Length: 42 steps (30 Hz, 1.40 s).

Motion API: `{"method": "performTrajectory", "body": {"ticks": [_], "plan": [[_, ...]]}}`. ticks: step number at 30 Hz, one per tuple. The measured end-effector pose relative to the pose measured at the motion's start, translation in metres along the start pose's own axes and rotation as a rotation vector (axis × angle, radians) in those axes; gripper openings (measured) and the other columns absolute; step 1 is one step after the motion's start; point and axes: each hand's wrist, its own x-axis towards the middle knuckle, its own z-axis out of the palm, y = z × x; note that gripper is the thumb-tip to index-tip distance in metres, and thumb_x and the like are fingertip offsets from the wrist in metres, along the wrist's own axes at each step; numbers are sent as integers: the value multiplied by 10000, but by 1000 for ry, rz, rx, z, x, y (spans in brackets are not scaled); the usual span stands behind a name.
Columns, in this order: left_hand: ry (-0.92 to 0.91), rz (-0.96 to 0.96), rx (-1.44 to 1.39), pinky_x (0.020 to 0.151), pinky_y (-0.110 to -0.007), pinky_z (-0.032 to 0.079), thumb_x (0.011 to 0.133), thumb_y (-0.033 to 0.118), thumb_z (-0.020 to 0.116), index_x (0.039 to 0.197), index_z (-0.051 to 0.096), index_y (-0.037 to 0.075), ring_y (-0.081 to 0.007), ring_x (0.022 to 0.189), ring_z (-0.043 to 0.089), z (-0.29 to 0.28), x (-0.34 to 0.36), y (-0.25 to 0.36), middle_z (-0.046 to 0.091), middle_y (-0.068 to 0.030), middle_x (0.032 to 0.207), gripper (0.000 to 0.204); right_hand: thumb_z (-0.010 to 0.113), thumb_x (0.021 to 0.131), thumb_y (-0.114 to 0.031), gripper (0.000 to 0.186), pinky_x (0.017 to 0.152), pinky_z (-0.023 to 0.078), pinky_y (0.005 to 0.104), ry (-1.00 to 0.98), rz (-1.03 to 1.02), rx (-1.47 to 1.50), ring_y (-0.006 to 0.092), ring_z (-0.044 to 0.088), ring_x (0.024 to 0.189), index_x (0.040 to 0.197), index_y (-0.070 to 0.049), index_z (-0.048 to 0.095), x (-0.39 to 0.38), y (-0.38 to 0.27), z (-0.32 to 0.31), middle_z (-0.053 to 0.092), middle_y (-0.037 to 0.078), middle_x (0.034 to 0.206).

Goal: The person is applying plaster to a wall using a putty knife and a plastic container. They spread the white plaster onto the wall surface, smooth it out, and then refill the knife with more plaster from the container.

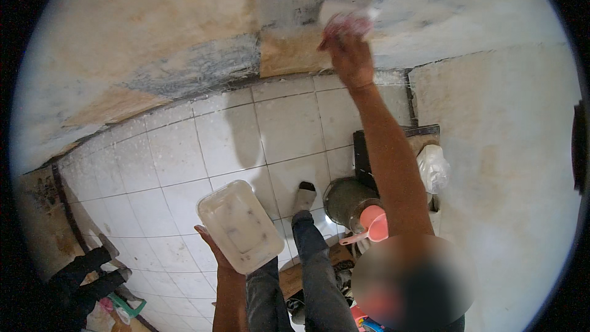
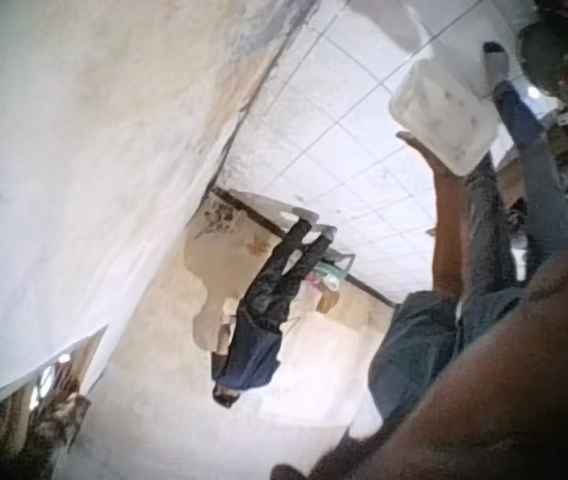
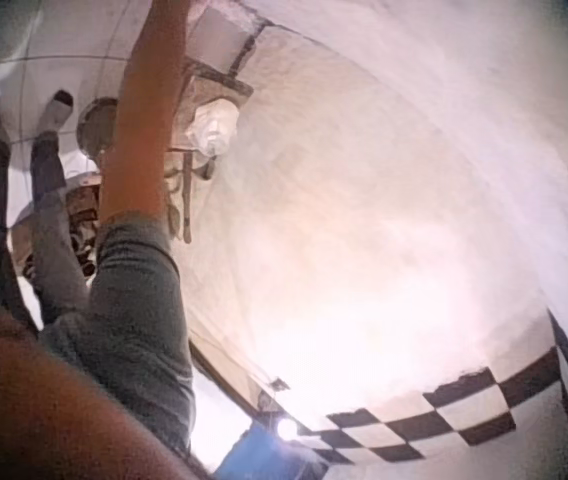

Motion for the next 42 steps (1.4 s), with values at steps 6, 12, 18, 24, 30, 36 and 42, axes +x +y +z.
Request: {"method": "performTrajectory", "body": {"ticks": [6, 12, 18, 24, 30, 36, 42], "plan": [[63, 18, -57, 954, -511, 491, 809, 816, 306, 1417, 325, 102, -347, 1160, 526, -13, -4, -7, 462, -156, 1342, 937, 560, 896, -257, 290, 741, 522, 441, -242, -37, 118, 298, 600, 1025, 1133, -94, 590, -74, -52, -10, 581, 126, 1153], [10, -49, -64, 896, -490, 534, 789, 822, 354, 1422, 322, 88, -306, 1144, 545, 1, -19, 3, 470, -155, 1335, 969, 687, 665, 109, 255, 621, 467, 287, 373, 265, 597, 234, 556, 735, 848, -64, 648, 58, -9, -108, 567, 65, 813], [-29, -35, -56, 915, -499, 520, 778, 835, 345, 1427, 317, 99, -325, 1151, 542, 8, -15, -2, 462, -159, 1349, 982, 687, 699, -26, 191, 679, 475, 343, 298, 106, -111, 237, 590, 817, 869, -100, 639, 78, -2, -69, 598, 65, 894], [-20, -21, -89, 931, -490, 515, 769, 842, 345, 1425, 319, 95, -332, 1159, 541, -3, -3, -15, 457, -166, 1359, 995, 696, 743, -134, 222, 673, 501, 400, -88, 43, 129, 263, 616, 854, 938, -110, 594, -59, -77, 12, 600, 85, 952], [22, -48, -104, 910, -479, 529, 769, 834, 365, 1423, 319, 86, -314, 1141, 546, -9, -11, -15, 465, -154, 1340, 995, 713, 735, -99, 187, 620, 515, 410, -269, 569, 570, 304, 627, 735, 900, -54, 638, -71, -131, 9, 604, 143, 788], [33, -18, -72, 871, -467, 550, 768, 828, 385, 1426, 323, 111, -290, 1118, 556, -23, -21, -4, 488, -128, 1307, 975, 645, 773, -109, 127, 498, 423, 365, 83, 1046, 641, 292, 547, 497, 715, -7, 596, 0, -139, 9, 596, 144, 599], [72, 23, -120, 964, -488, 492, 844, 787, 271, 1424, 310, 106, -324, 1190, 505, -23, -23, -1, 424, -160, 1369, 896, 637, 788, -150, 154, 534, 436, 368, 484, 1568, 1101, 280, 567, 545, 732, -7, 621, 13, -106, 58, 626, 128, 650]]}}
